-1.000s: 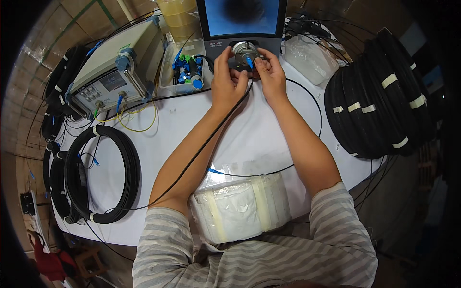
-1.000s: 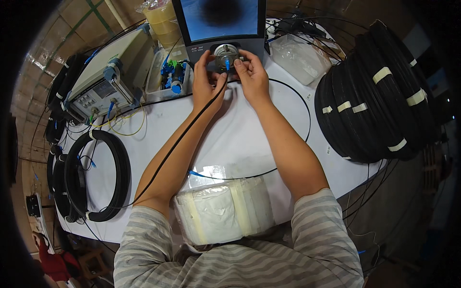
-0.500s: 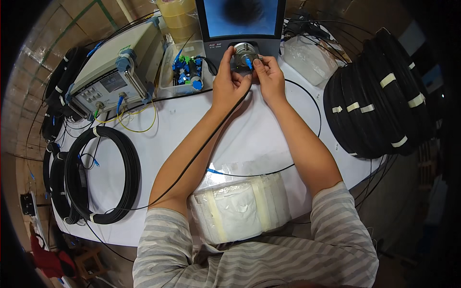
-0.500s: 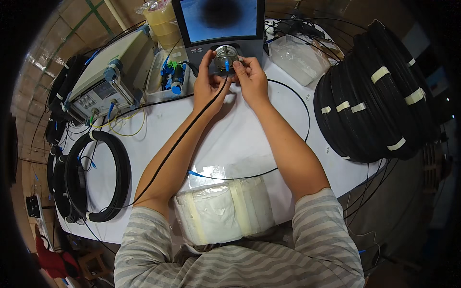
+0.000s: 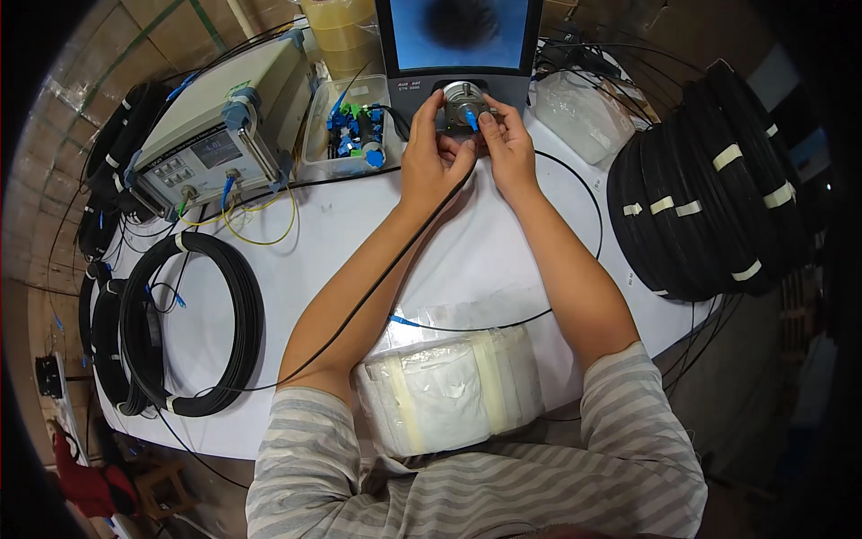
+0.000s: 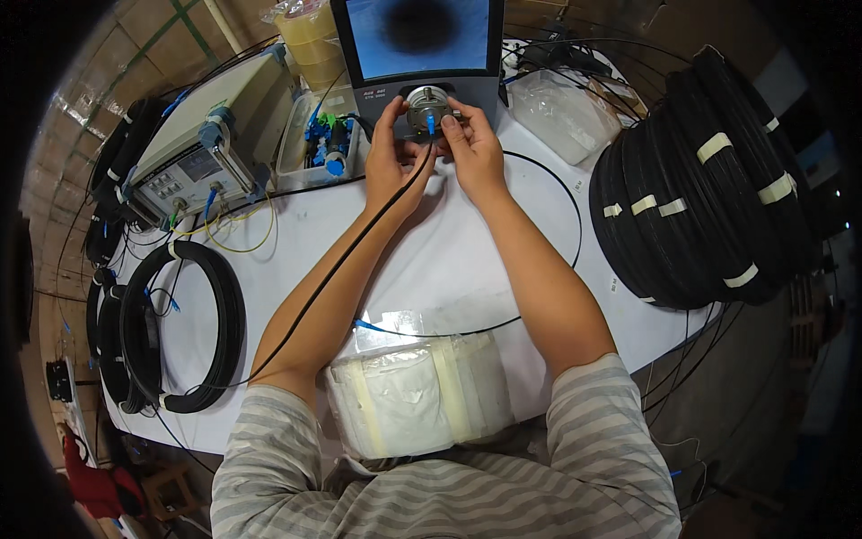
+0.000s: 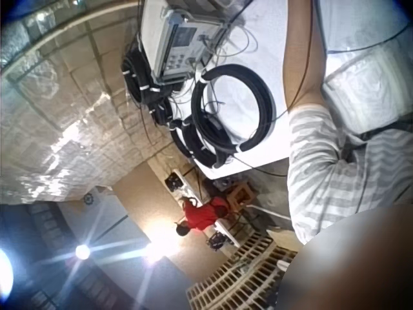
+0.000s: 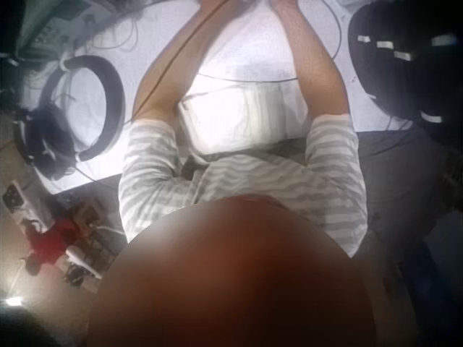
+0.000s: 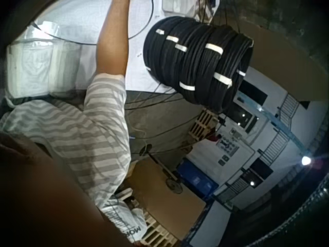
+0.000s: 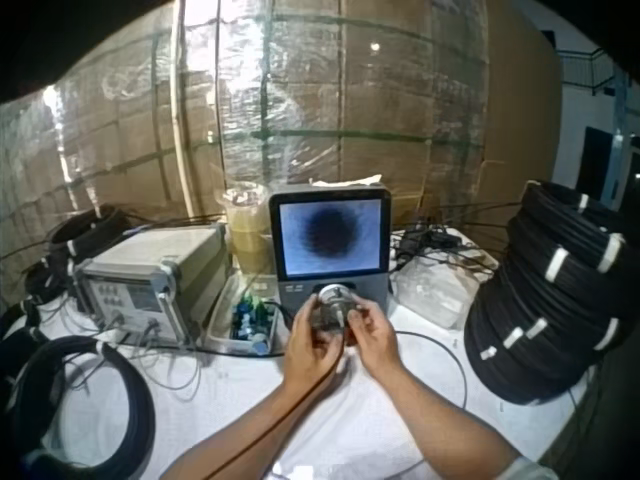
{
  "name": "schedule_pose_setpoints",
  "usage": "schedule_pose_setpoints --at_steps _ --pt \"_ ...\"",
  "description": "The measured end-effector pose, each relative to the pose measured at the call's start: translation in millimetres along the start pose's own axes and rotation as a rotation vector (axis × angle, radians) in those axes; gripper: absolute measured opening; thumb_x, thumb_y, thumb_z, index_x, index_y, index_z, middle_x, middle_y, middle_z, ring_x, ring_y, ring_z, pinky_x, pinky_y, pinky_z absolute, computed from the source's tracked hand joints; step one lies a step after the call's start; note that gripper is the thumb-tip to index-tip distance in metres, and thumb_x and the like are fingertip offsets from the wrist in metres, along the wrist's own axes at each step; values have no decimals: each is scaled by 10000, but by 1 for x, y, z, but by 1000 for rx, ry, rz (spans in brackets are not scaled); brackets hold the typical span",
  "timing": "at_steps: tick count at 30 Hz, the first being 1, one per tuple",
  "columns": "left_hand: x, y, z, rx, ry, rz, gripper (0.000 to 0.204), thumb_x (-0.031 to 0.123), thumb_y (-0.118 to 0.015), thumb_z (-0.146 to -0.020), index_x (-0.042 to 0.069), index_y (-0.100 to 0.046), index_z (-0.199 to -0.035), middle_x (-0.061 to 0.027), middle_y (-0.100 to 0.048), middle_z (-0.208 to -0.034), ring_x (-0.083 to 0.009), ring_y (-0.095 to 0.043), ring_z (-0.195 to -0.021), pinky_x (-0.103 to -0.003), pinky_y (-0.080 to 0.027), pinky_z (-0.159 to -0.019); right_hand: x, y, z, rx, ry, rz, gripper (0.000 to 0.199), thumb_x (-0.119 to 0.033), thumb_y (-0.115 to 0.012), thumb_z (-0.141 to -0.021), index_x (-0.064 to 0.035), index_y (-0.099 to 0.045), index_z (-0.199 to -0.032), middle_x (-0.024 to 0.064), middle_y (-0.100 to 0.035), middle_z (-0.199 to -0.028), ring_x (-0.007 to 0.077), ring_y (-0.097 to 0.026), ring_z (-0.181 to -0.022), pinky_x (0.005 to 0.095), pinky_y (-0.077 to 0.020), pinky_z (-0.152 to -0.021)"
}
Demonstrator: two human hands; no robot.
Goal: Checking the cleanliness of fiber optic connectors using a digital microscope and cleaning them with a specialized tool.
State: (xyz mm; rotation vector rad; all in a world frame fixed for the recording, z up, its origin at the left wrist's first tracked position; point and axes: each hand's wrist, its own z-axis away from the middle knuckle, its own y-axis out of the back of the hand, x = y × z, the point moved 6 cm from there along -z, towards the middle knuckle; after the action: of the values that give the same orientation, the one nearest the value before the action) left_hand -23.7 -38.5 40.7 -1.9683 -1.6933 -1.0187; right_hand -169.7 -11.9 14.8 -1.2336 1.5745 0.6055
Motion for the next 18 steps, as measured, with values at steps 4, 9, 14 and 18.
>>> schedule_pose_setpoints --at_steps 4,9,14,18 --pt "-2 -2 -1 -22 20 25 823 44 -743 -836 24 -341 -1555 -169 -539 -1422 -117 -671 -713 -258 -569 -640 3 2 1 -10 -26 18 395 -307 -584 -1075 -59 -537 -1380 20 -660 -932 68 -600 -762 218 -494 -672" --pt "0 -6 -3 -79 77 47 848 58 -744 -843 43 -317 -1575 -182 -558 -1412 -138 -682 -727 -275 -580 -669 3 2 1 22 -10 89 340 -303 -593 -1071 -43 -561 -1287 7 -670 -875 54 -586 -721 209 -463 -634" --pt "5 -10 -4 -101 81 27 875 65 -749 -854 37 -274 -1588 -156 -505 -1462 -123 -646 -751 -266 -557 -664 8 6 0 32 -27 51 348 -310 -631 -1050 -28 -580 -1248 49 -717 -926 71 -618 -744 218 -502 -667" --pt "-1 0 -2 28 15 -79 893 68 -744 -836 25 -259 -1584 -174 -479 -1444 -142 -670 -723 -269 -566 -632 0 -1 2 35 22 -31 348 -277 -614 -1059 -32 -570 -1301 37 -671 -967 79 -626 -799 215 -519 -692"
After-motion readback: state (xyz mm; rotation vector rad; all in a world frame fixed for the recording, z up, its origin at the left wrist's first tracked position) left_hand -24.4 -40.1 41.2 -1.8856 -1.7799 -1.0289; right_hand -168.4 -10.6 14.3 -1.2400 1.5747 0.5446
